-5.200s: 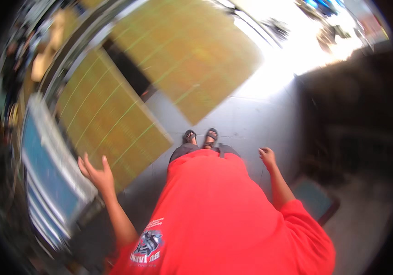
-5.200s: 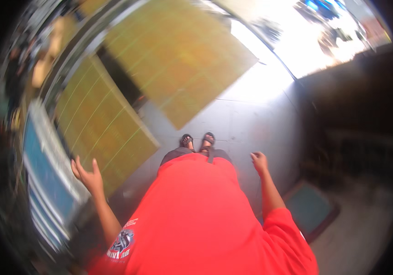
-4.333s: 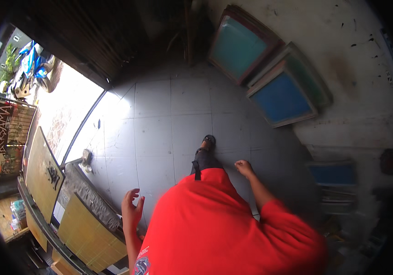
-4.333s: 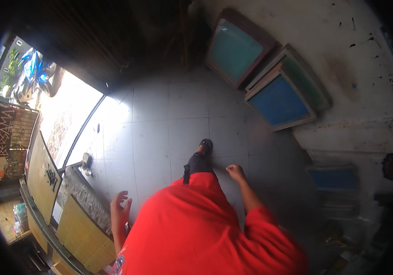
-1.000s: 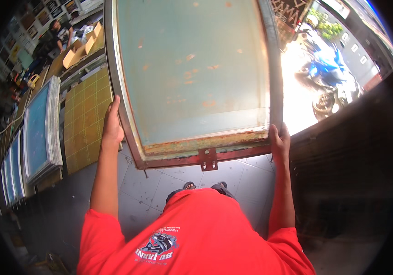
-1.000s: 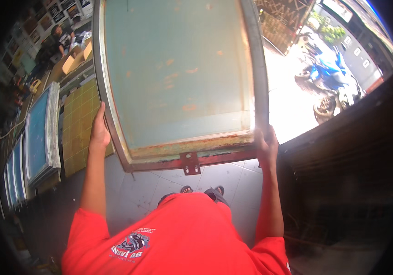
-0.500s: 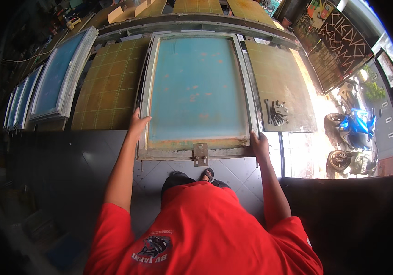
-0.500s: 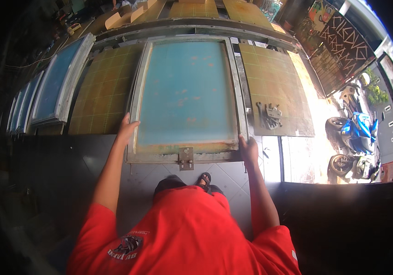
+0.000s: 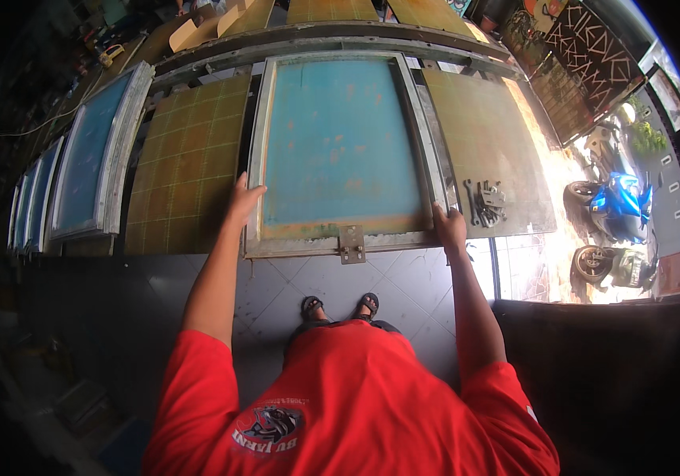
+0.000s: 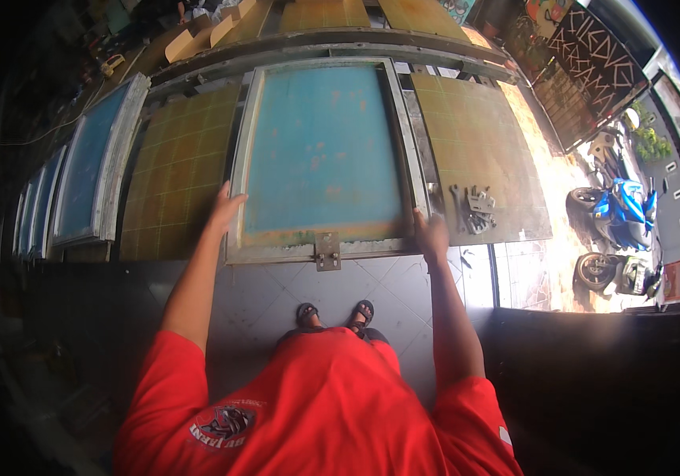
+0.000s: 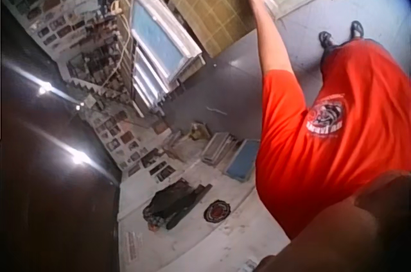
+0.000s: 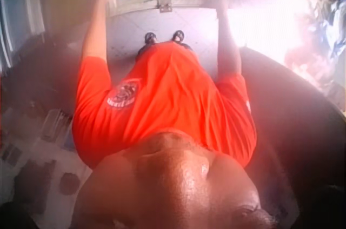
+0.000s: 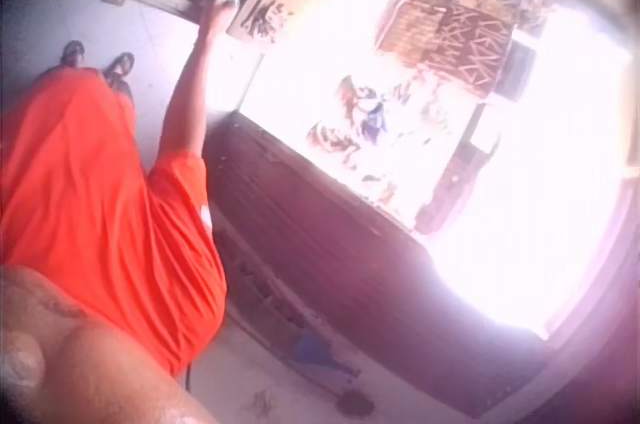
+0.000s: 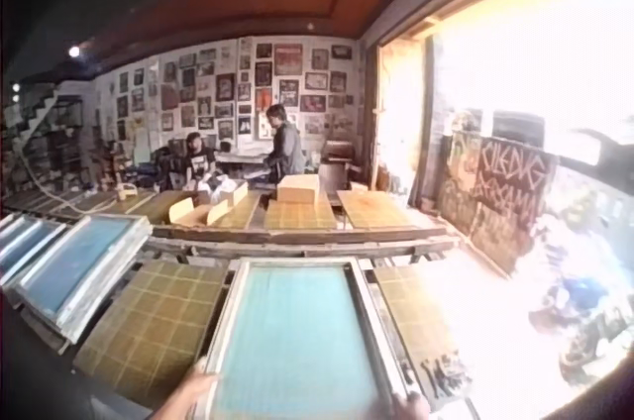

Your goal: The person places a screen printing frame onto a table and uses a wrench to tighten or loosen bolts on a metal bracket attached to the frame.

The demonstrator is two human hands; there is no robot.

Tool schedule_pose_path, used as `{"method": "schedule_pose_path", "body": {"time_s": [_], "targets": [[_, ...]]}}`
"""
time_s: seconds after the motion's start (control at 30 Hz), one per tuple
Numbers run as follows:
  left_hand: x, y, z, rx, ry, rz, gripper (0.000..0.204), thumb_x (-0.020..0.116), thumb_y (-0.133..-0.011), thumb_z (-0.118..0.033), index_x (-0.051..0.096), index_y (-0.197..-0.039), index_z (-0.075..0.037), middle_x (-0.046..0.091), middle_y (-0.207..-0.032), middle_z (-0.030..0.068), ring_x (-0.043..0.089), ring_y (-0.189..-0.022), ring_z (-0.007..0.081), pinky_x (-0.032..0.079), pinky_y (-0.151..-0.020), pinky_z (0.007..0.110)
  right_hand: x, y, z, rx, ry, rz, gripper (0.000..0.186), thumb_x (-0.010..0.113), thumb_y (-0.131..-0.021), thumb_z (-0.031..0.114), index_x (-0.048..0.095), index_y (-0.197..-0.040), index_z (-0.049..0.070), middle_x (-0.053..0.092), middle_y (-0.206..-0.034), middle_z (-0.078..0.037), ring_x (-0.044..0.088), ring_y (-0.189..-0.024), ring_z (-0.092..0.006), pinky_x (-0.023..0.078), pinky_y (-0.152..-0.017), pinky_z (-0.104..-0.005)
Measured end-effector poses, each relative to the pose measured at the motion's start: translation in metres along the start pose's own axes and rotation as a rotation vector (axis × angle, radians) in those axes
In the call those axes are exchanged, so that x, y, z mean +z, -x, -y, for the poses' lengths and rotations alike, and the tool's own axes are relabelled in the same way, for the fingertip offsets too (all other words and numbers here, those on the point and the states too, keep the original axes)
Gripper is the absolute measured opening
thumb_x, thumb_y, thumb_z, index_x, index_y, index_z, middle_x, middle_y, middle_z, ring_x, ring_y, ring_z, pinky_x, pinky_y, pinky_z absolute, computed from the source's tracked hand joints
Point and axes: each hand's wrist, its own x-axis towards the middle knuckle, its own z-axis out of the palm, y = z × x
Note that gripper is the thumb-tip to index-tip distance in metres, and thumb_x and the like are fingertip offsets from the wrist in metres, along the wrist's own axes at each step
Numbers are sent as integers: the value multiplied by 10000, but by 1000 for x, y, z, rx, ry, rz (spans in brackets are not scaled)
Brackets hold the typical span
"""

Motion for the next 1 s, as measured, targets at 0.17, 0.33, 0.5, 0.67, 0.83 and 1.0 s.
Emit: {"method": "schedule_pose_path", "body": {"time_s": [0.17,0.33,0.5,0.67,0.83,1.0], "targets": [[-3,-23,20,17,6,-3,873,719,-754,-139,257,-1476,28,418,-1444,225,432,-1321,293,369,-1060,375,22,-17,-21,-73,-18,-27,593,616,-871,514,629,-839,-78,630,-752,-279,634,-779,-437,467,-691,-476],[8,-32,14,16,-74,25,892,723,-774,-171,222,-1487,20,425,-1437,225,444,-1307,302,370,-1055,382,15,-18,-26,34,-130,77,593,636,-856,517,620,-953,-69,649,-819,-253,648,-823,-385,478,-728,-443],[-7,-9,13,19,-209,13,999,723,-830,-383,98,-1522,-23,267,-1515,267,308,-1395,361,260,-1132,429,-18,14,-4,-148,-62,-229,398,667,-881,323,608,-1126,16,642,-1075,-196,621,-1002,-319,484,-852,-402],[-16,76,29,96,-317,-103,853,656,-892,-379,164,-1515,-68,347,-1465,269,444,-1289,381,382,-1043,437,-70,4,-69,-52,-131,-440,250,686,-866,204,650,-1034,22,682,-946,-139,670,-843,-274,511,-756,-386],[-12,145,42,277,-494,-223,723,701,-857,-230,315,-1449,-78,351,-1438,223,416,-1293,395,378,-1051,457,-77,-28,-40,-158,238,-215,255,654,-866,250,684,-953,13,693,-950,-171,674,-898,-321,521,-772,-418],[-5,175,50,389,-614,-309,666,727,-819,-177,400,-1384,-45,307,-1452,204,390,-1312,396,367,-1065,457,-49,-77,-21,-14,571,-24,265,647,-863,297,682,-954,51,700,-916,-164,680,-880,-312,529,-738,-409]]}}
